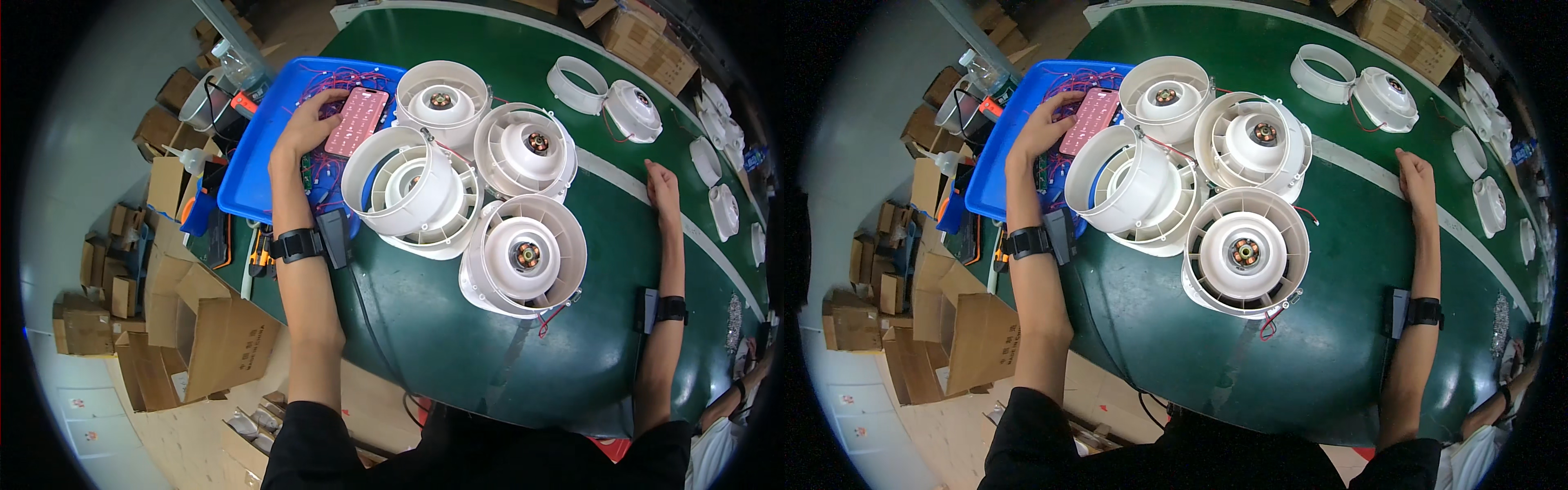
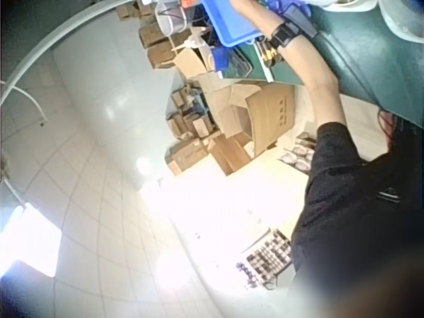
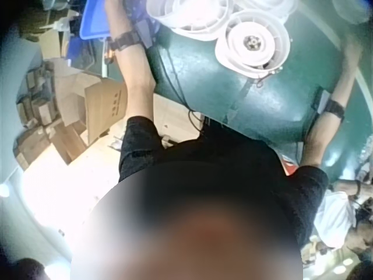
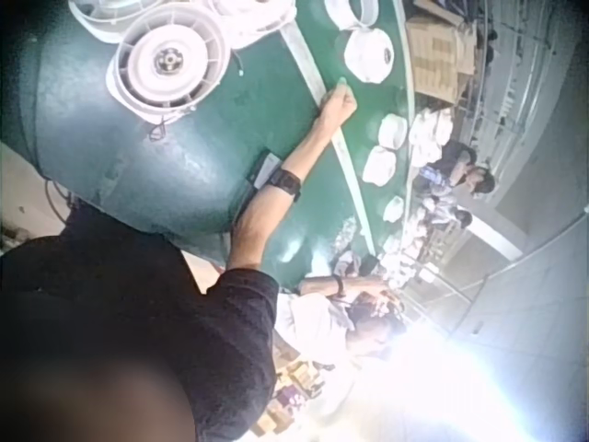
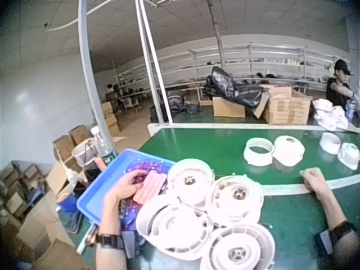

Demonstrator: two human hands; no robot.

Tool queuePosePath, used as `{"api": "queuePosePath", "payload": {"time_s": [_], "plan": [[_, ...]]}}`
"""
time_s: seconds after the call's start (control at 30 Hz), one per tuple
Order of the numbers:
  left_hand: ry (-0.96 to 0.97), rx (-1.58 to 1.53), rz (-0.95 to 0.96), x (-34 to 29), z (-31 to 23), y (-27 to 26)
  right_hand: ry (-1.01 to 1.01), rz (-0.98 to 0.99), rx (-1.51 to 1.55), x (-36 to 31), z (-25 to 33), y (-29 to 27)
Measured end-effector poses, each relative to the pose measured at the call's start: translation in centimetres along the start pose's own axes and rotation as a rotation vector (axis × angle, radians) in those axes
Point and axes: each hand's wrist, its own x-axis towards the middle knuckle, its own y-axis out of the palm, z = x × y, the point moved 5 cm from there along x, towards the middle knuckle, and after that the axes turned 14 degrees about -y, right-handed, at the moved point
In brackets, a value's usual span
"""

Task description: The person assembles white plastic housings onto circular electronic components with visible wiring. They repeatedly pick up a housing, align it over a component, press it into place, and set the assembled unit aside on the green workbench. The process is repeated for multiple units in a batch.

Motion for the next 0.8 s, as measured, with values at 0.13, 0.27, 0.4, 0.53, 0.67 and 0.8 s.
{"api": "queuePosePath", "payload": {"time_s": [0.13,0.27,0.4,0.53,0.67,0.8], "plan": [[-0.044,-0.020,0.009,0.3,0.5,-0.2,0.010,0.002,-0.006,-0.1,0.2,0.1],[0.000,-0.025,0.026,0.2,0.3,-0.2,-0.002,0.000,0.004,0.1,-0.5,-0.1],[0.056,0.032,0.012,-0.6,-0.7,-0.1,-0.014,0.008,0.012,0.0,-0.6,-0.1],[0.026,0.028,0.014,-0.3,-0.4,-0.2,-0.022,0.017,0.021,0.0,-0.3,0.2],[-0.008,0.021,-0.011,0.1,0.2,-0.2,0.001,0.014,0.016,-0.2,0.3,0.3],[-0.014,-0.007,-0.010,0.5,0.6,-0.2,-0.002,0.012,0.013,-0.2,0.2,0.3]]}}
